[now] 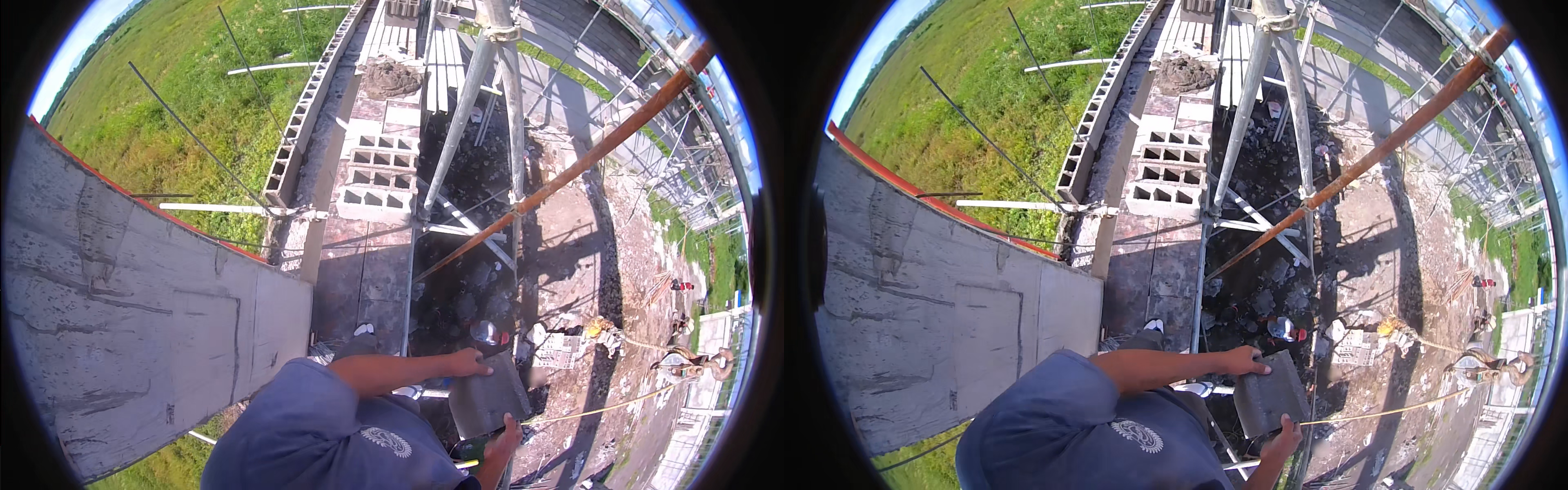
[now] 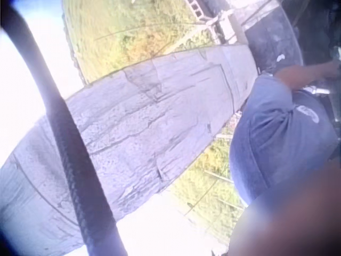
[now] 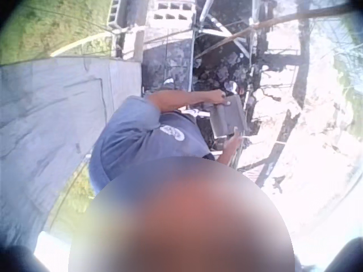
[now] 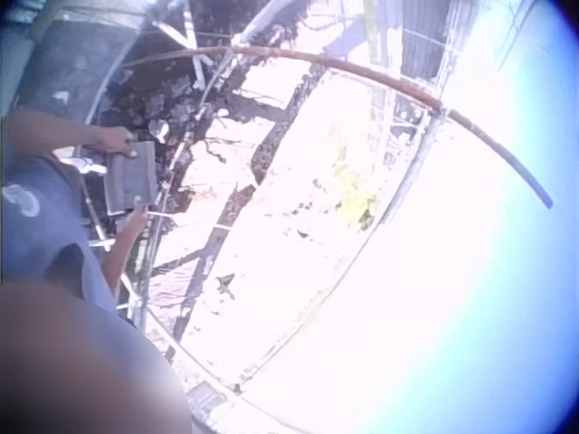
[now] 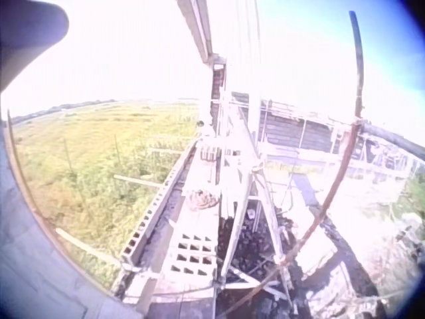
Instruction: The person repeatedly climbs down from a scaffold to retrieve a concrete block, carries it back up, and places it on a partially built wall. They use a trowel to apply mortar between blocks and adjust their position as the wall grows.
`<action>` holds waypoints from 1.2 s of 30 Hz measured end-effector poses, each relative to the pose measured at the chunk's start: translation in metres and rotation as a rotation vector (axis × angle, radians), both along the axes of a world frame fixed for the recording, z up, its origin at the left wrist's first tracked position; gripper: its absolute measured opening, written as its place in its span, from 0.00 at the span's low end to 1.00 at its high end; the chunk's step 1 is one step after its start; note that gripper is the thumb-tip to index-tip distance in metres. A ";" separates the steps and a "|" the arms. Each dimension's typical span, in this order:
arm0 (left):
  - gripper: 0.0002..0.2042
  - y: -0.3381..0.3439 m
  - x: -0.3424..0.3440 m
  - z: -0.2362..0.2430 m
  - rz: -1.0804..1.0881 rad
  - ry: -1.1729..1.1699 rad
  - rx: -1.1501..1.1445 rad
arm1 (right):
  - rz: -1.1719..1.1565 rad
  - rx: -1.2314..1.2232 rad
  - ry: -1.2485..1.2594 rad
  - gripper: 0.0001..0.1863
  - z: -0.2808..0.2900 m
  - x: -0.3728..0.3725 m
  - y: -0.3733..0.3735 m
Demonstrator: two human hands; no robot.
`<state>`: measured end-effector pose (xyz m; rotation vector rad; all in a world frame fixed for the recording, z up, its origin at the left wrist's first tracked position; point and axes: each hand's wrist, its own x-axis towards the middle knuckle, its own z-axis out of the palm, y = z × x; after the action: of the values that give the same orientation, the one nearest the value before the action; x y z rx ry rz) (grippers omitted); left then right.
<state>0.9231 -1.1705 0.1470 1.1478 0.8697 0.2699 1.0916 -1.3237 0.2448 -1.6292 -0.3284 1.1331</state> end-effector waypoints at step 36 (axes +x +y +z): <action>0.23 0.360 -0.727 -0.061 1.211 0.625 0.129 | 0.207 -0.161 0.308 0.21 -0.083 -0.452 0.619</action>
<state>0.1961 -0.8104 0.0860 0.6794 2.0811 0.9890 0.6392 -0.7047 0.1621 -1.5528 -0.2114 1.5800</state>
